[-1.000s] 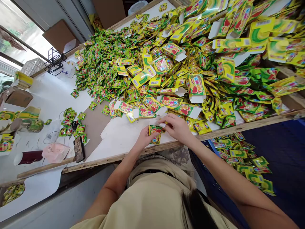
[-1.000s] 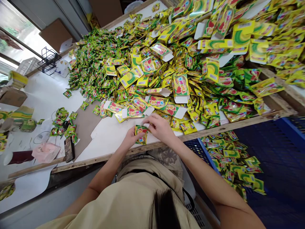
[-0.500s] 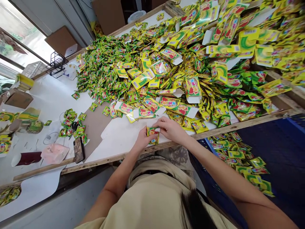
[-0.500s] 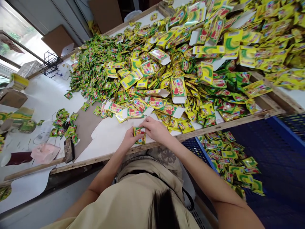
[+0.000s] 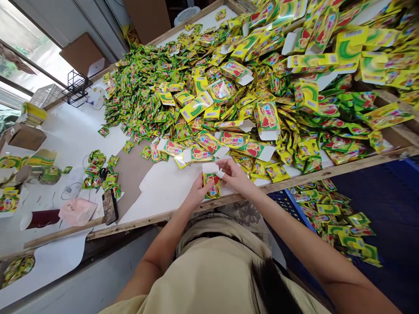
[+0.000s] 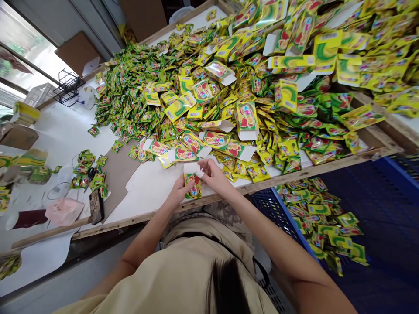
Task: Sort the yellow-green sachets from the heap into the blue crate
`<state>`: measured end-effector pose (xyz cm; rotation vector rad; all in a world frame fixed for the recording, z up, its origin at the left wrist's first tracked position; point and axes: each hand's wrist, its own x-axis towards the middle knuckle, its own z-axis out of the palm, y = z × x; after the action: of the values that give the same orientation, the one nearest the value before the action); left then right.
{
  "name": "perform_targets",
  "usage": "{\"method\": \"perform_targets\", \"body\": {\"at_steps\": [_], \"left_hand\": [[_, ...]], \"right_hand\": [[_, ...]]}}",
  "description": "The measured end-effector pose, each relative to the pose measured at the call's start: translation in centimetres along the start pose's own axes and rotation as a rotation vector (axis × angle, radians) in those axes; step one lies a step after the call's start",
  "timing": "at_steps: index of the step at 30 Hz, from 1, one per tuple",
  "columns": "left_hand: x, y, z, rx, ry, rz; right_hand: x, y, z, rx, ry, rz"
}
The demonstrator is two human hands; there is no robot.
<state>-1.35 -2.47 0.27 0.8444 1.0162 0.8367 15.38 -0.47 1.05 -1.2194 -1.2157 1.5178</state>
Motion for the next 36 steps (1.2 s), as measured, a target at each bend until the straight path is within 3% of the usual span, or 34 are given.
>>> {"method": "perform_targets", "body": {"at_steps": [5,8,11,15,23,28,36], "left_hand": [[0.4,0.8,0.2,-0.205,0.031,-0.128],[0.5,1.4,-0.2,-0.151,0.017,-0.164],[0.5,2.2,-0.6,-0.023,-0.001,-0.081],[0.4,2.7,-0.6,0.070,-0.009,0.010],[0.0,1.4,0.2,-0.242,-0.011,-0.172],[-0.1,3.0,-0.6,-0.171,-0.159,-0.245],[1.1,4.5,-1.9,-0.111,-0.145,-0.312]], "right_hand": [[0.7,-0.3,0.4,0.415,-0.138,0.266],[0.9,-0.7,0.2,0.462,-0.081,0.291],[1.2,-0.8,0.0,0.483,-0.003,0.281],[1.3,-0.8,-0.4,0.432,-0.049,0.213],[1.6,-1.8,-0.9,0.127,-0.233,0.198],[2.7,-2.1,-0.9,0.078,-0.313,0.222],[2.5,-1.6,0.5,0.033,-0.325,0.104]]}}
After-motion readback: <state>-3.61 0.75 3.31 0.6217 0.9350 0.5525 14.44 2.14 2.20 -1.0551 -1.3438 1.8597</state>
